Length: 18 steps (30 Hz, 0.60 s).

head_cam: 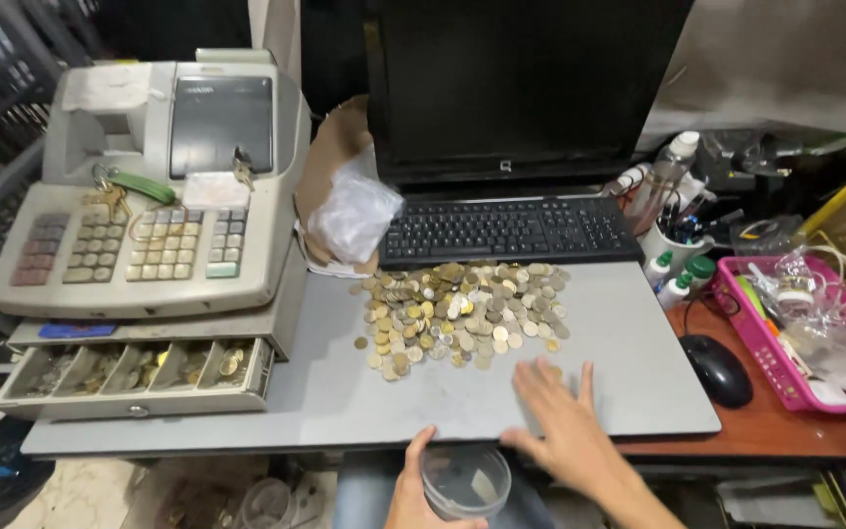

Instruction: The person pours coins from a plastic cup onto a desk and then uses a white cloth to gather them into a pile. They then open a cash register drawer, place a banknote inside, and close the drawer. Finally, they scoop the coins from the desk back into the cup.

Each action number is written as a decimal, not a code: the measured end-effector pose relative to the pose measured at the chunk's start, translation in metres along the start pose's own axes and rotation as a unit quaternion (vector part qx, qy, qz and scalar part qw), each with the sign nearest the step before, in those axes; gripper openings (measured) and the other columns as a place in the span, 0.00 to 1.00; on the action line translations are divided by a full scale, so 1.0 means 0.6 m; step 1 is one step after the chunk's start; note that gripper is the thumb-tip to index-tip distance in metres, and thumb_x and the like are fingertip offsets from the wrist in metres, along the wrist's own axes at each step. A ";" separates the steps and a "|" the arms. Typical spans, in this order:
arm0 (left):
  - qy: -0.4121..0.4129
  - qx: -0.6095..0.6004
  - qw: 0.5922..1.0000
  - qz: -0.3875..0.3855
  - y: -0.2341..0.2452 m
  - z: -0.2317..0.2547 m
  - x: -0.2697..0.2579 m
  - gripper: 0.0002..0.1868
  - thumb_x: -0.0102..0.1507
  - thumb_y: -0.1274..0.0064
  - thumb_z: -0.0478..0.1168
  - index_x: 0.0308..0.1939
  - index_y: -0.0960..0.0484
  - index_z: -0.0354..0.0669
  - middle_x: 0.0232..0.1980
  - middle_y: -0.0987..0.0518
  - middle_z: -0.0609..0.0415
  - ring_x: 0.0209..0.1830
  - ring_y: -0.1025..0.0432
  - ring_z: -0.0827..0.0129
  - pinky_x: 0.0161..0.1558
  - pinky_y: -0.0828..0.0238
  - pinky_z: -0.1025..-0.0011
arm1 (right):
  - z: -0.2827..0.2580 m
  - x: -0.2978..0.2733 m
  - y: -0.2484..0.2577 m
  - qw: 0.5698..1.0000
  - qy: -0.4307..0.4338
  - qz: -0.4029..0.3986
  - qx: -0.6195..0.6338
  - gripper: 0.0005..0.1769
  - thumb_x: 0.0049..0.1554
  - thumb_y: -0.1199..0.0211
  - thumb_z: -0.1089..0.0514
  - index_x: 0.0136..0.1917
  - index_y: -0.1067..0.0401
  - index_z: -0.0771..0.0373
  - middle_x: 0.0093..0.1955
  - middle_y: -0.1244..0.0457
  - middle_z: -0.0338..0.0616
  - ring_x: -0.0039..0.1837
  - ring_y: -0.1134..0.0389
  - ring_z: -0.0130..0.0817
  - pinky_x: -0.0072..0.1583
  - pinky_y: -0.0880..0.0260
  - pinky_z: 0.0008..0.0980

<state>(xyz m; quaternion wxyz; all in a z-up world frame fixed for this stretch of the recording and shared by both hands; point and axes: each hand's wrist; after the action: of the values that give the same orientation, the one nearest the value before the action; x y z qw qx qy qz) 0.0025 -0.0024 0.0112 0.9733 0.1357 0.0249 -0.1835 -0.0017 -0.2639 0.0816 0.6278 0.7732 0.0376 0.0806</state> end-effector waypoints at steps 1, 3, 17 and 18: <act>0.035 -0.010 0.999 0.010 -0.004 0.003 -0.007 0.72 0.26 0.21 0.67 0.72 0.39 0.66 0.51 0.10 0.61 0.52 0.13 0.73 0.57 0.23 0.78 | -0.006 -0.020 -0.012 0.998 0.053 0.024 0.003 0.50 0.59 0.55 0.20 0.78 0.46 0.59 0.81 0.52 0.45 0.82 0.60 0.48 0.72 0.89 0.77; 0.037 0.005 0.999 0.001 -0.004 0.001 0.002 0.72 0.28 0.20 0.60 0.73 0.41 0.64 0.54 0.13 0.59 0.56 0.17 0.73 0.60 0.27 0.77 | -0.034 -0.032 0.022 0.983 0.139 -0.029 0.114 0.42 0.60 0.47 0.30 0.77 0.42 0.57 0.79 0.46 0.43 0.82 0.55 0.49 0.72 0.87 0.74; -0.082 0.020 0.996 -0.001 -0.004 -0.014 -0.004 0.69 0.35 0.20 0.55 0.75 0.45 0.51 0.58 0.19 0.45 0.57 0.22 0.62 0.61 0.30 0.65 | 0.031 0.046 0.023 0.997 -0.009 0.062 0.054 0.48 0.58 0.49 0.27 0.80 0.46 0.59 0.84 0.54 0.45 0.85 0.62 0.49 0.73 0.85 0.77; -0.080 0.024 0.997 -0.002 -0.005 -0.014 -0.004 0.69 0.35 0.20 0.54 0.74 0.45 0.51 0.57 0.19 0.46 0.57 0.22 0.61 0.61 0.30 0.65 | 0.033 0.046 0.016 0.999 0.003 0.043 0.034 0.50 0.58 0.53 0.24 0.82 0.50 0.57 0.85 0.56 0.43 0.85 0.64 0.49 0.73 0.86 0.77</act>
<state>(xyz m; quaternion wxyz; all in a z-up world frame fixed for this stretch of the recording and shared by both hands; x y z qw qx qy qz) -0.0008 -0.0019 0.0027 0.9683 0.1442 -0.0569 -0.1958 0.0283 -0.2806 0.0893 0.5974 0.7945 0.0087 0.1085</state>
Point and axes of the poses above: each hand's wrist, its own x-axis towards the middle knuckle, its own y-axis out of the back of the hand, z = x × y
